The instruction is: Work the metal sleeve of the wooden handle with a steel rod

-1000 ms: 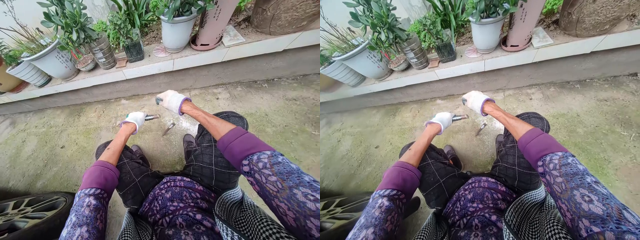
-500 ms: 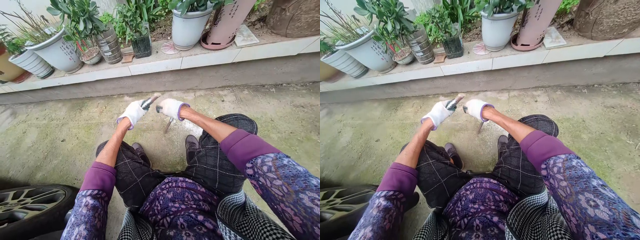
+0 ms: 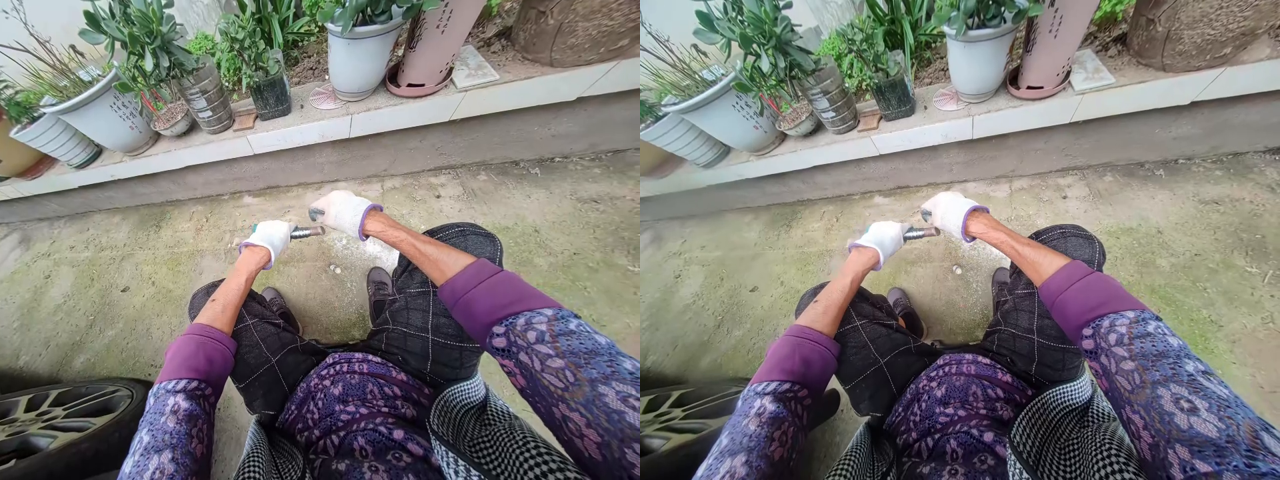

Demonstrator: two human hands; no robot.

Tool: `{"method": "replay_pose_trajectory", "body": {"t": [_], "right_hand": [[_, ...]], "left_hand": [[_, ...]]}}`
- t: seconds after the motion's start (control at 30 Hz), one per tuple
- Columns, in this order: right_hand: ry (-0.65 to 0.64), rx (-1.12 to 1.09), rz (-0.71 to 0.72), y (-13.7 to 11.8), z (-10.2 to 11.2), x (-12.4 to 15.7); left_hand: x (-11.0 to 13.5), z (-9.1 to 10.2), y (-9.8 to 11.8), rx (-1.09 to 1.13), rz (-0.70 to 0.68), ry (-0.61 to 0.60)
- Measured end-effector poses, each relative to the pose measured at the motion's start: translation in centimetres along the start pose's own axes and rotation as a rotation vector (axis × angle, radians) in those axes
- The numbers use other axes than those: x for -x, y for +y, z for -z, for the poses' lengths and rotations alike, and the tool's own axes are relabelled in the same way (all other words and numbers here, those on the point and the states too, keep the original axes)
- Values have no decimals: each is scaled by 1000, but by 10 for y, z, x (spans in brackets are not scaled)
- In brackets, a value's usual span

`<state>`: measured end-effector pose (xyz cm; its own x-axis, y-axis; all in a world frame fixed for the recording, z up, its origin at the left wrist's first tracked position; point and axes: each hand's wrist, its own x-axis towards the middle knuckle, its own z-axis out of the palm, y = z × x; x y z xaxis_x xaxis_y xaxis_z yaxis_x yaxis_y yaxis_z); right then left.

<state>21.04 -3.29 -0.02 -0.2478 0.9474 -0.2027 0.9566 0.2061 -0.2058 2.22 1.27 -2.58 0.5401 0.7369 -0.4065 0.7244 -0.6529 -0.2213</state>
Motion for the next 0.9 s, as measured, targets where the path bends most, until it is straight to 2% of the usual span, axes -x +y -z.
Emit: {"method": "replay_pose_trajectory", "body": {"t": [0.07,0.17,0.3,0.4,0.5,0.6,0.77,0.83,0.9], "right_hand": [[40,-64,-13,6,-2,-7],[88,-282,-39,13,-5,-16],[57,-713,-120,10,-7,-21],[60,-874,-125,3,-8,-20],[48,-848,-95,-1,-12,-19],[34,-779,-67,0,-18,-18],[43,-644,-9,-3,-17,-8],[51,-613,16,-4,-14,-2],[59,-587,39,-4,-12,2]], "left_hand": [[2,2,1,45,-50,-4],[4,5,-3,211,-60,79],[9,8,-12,646,-82,252],[16,12,-18,978,-40,336],[21,17,-20,1225,43,367],[26,23,-22,1400,62,341],[28,27,-26,1640,-54,258],[26,27,-28,1681,-97,254],[23,26,-29,1693,-83,259]]}}
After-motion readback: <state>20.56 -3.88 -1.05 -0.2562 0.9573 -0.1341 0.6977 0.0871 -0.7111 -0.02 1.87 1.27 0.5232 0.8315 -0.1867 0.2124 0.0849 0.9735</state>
